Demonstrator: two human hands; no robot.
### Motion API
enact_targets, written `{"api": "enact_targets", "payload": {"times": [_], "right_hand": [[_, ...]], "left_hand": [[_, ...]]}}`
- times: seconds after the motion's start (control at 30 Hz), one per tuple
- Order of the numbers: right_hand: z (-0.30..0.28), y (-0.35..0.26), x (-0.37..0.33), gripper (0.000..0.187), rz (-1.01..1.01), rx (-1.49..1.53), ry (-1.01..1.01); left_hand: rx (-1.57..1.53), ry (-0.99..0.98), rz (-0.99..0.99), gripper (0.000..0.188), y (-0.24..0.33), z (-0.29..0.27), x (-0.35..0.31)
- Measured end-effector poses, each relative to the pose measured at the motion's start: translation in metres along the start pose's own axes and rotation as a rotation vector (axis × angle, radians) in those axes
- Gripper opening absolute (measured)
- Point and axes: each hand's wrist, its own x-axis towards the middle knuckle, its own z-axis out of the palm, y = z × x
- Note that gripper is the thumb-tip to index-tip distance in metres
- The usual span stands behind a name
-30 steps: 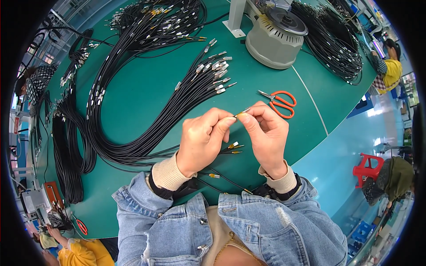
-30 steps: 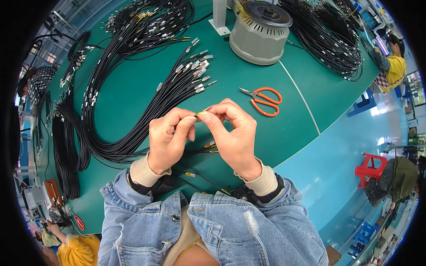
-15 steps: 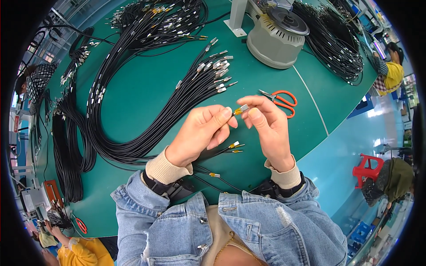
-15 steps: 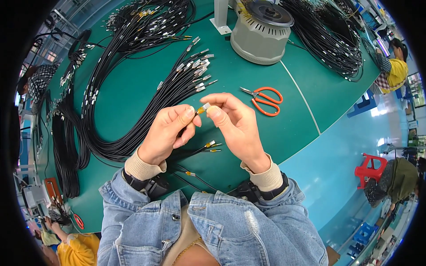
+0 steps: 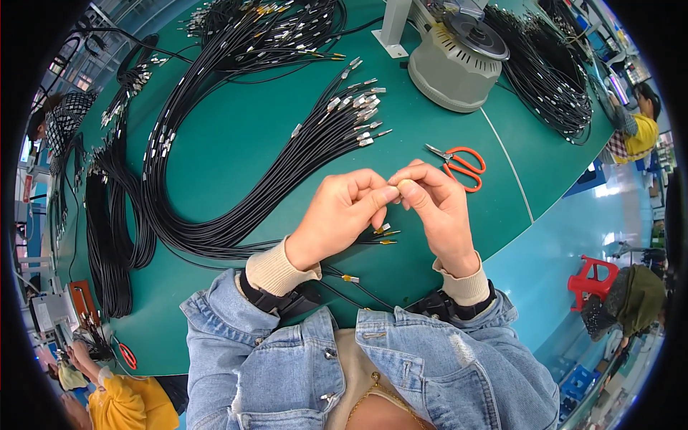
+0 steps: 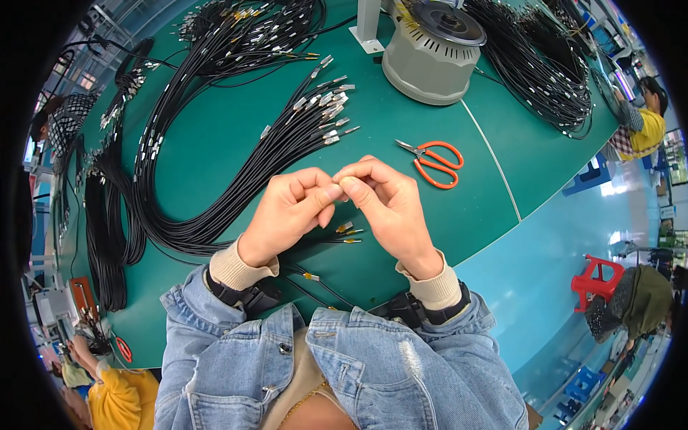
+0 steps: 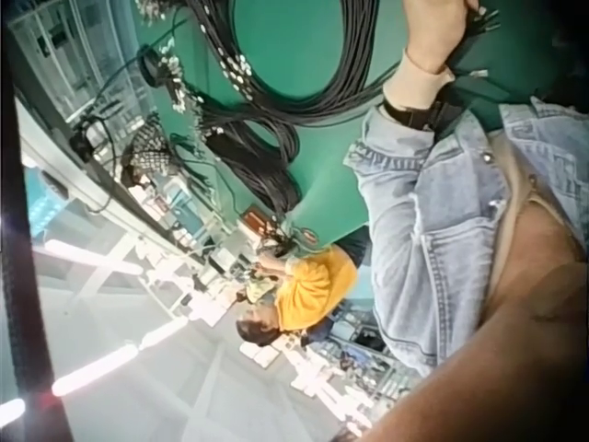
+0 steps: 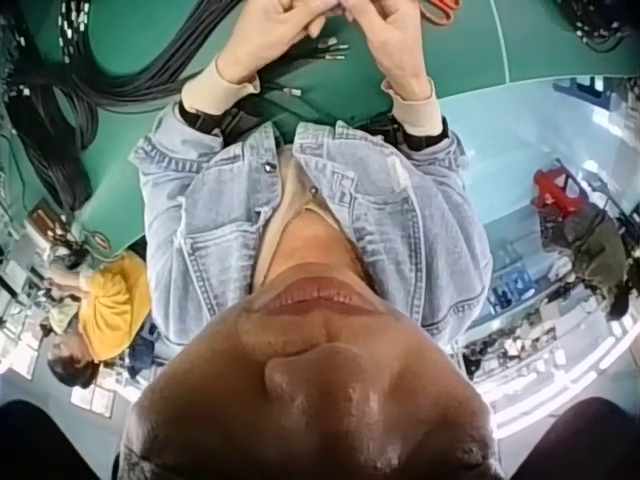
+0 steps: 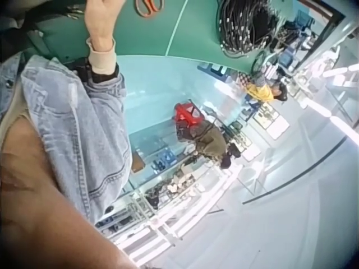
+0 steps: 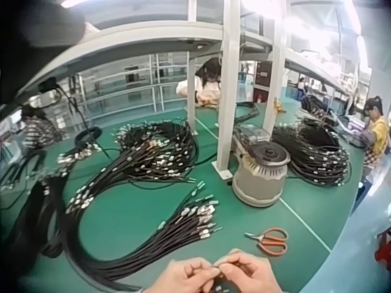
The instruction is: Assembling wire harnesses by connecting wires to connectors and using scissors to trim insulation.
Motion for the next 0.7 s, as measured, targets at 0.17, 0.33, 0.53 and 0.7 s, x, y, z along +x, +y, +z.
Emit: {"api": "enact_targets", "payload": {"times": [0.17, 0.33, 0.53, 0.7], "right_hand": [[-0.025, -0.002, -0.002, 0.012, 0.254, -0.222, -0.086], [-0.047, 0.0, -0.001, 0.011, 0.213, -0.606, -0.24], [-0.045, -0.017, 0.015, 0.013, 0.136, -0.716, -0.19], [-0.048, -0.032, 0.039, 0.016, 0.227, -0.501, 0.027]], "left_hand": [[0.545, 0.145, 0.341, 0.009, -0.021, -0.009, 0.01], [1.282, 0.448, 0.636, 0.014, -0.03, -0.043, 0.023], [1.407, 0.479, 0.504, 0.017, -0.04, -0.05, 0.032], [1.287, 0.523, 0.691, 0.016, -0.039, -0.051, 0.033]]}}
